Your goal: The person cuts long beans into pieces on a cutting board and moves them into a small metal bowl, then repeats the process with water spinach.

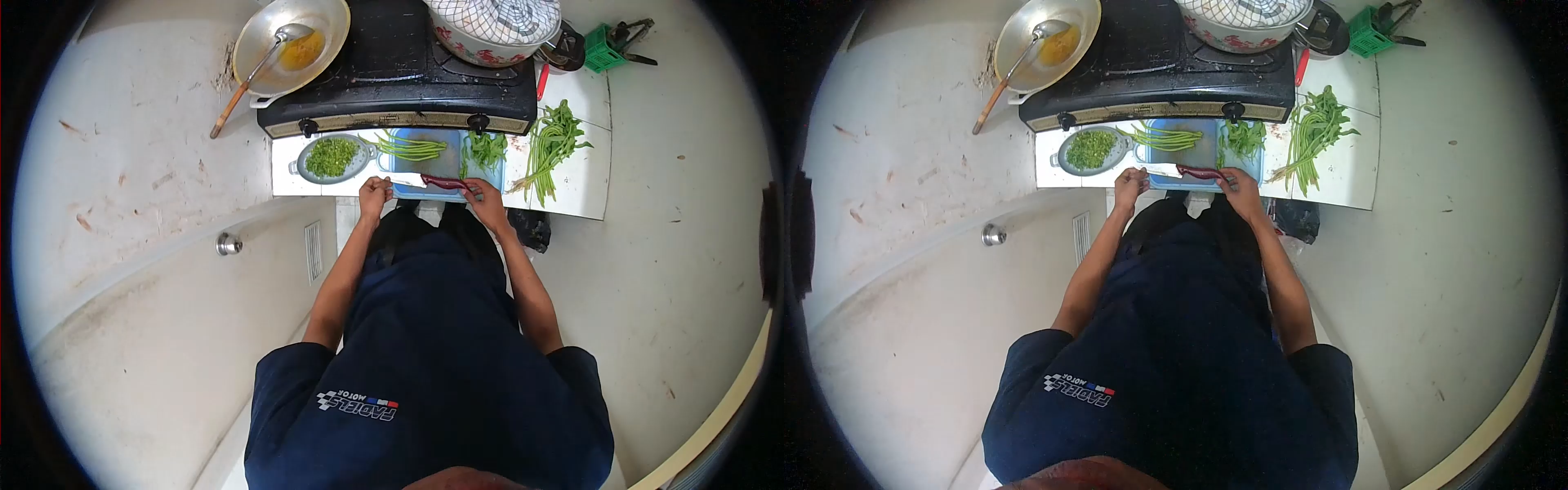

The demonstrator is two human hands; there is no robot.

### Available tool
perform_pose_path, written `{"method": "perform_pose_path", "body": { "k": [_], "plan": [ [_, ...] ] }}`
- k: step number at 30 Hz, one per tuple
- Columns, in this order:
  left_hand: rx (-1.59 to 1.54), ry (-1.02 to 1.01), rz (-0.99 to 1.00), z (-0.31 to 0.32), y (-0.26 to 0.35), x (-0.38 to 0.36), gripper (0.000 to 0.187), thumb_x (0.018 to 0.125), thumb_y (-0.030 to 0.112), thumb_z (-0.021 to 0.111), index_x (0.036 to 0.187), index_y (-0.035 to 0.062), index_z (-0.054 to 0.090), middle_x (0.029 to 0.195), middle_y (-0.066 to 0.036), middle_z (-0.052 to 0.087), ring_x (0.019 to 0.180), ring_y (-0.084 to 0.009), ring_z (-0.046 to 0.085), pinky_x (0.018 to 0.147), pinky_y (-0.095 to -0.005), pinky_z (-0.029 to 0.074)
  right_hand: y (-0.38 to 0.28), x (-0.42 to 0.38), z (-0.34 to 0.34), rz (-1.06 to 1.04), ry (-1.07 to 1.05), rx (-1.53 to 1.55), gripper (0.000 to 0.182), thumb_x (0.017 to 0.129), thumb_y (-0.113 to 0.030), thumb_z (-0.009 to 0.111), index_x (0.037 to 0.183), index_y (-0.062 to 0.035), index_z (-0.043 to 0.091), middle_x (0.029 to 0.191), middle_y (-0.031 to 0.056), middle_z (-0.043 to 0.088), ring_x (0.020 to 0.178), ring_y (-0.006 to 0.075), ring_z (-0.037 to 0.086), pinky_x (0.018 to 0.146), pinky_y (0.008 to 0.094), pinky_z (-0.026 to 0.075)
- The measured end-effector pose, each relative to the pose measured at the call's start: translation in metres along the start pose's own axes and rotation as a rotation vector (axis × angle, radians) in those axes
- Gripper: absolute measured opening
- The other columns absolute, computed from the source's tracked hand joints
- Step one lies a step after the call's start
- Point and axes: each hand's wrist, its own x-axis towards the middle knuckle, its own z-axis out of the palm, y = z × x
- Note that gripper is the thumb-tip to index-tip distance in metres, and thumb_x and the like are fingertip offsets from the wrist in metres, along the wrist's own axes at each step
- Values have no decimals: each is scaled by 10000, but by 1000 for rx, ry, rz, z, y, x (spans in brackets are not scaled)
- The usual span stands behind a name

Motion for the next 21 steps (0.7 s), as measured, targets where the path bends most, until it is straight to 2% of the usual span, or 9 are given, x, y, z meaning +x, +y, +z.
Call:
{"method": "perform_pose_path", "body": {
  "k": [3,4,5,7,8,9,15,21],
  "plan": [
    [11,50,-11,1,-3,-6,104,971,107,643,1032,25,666,964,-71,712,775,-129,658,727,-275,577,0,3,-7,-18,-47,29,302,938,-180,734,1187,-13,696,1098,154,736,878,269,723,767,376,573],
    [11,58,-15,0,-5,-7,166,969,95,641,1109,8,651,1002,-86,713,807,-140,670,742,-280,584,1,5,-9,-19,-63,29,302,938,-180,734,1187,-13,696,1098,154,736,878,269,723,767,376,573],
    [5,72,-19,-2,-6,-9,166,969,95,641,1109,8,651,1002,-86,713,807,-140,670,742,-280,584,1,9,-12,-29,-85,-5,282,947,-179,720,1171,-8,696,1088,158,731,871,278,722,766,383,571],
    [-58,16,-5,-4,-5,-15,284,948,123,703,1192,13,608,1036,-75,698,858,-151,664,804,-310,569,-4,15,-19,-41,-117,-46,264,956,-178,706,1154,-4,697,1078,162,726,864,287,721,764,389,570],
    [-42,0,-20,-5,-5,-17,315,959,114,681,1242,18,580,1079,-79,697,908,-161,672,839,-319,563,-6,18,-23,-113,-116,-74,244,965,-178,689,1133,-1,697,1069,166,720,859,296,717,759,396,567],
    [-39,-11,-22,-5,-1,-22,304,974,124,656,1251,24,581,1113,-85,697,948,-175,680,856,-325,559,-11,22,-29,-187,-115,-104,228,973,-178,673,1112,1,697,1059,171,714,854,305,714,755,402,564],
    [-64,34,-34,-9,6,-41,319,986,176,642,1266,36,583,1144,-99,697,987,-188,681,876,-327,543,-52,57,-38,-288,-135,-258,211,975,-174,638,1086,-3,693,1033,182,699,903,324,705,790,416,555],
    [-52,0,-16,-17,13,-42,282,1008,215,619,1241,57,606,1169,-96,700,978,-184,669,885,-324,531,-82,86,-8,-424,-161,-305,175,953,-154,639,1074,-46,702,1045,143,687,937,334,690,825,433,549]
  ]
}}
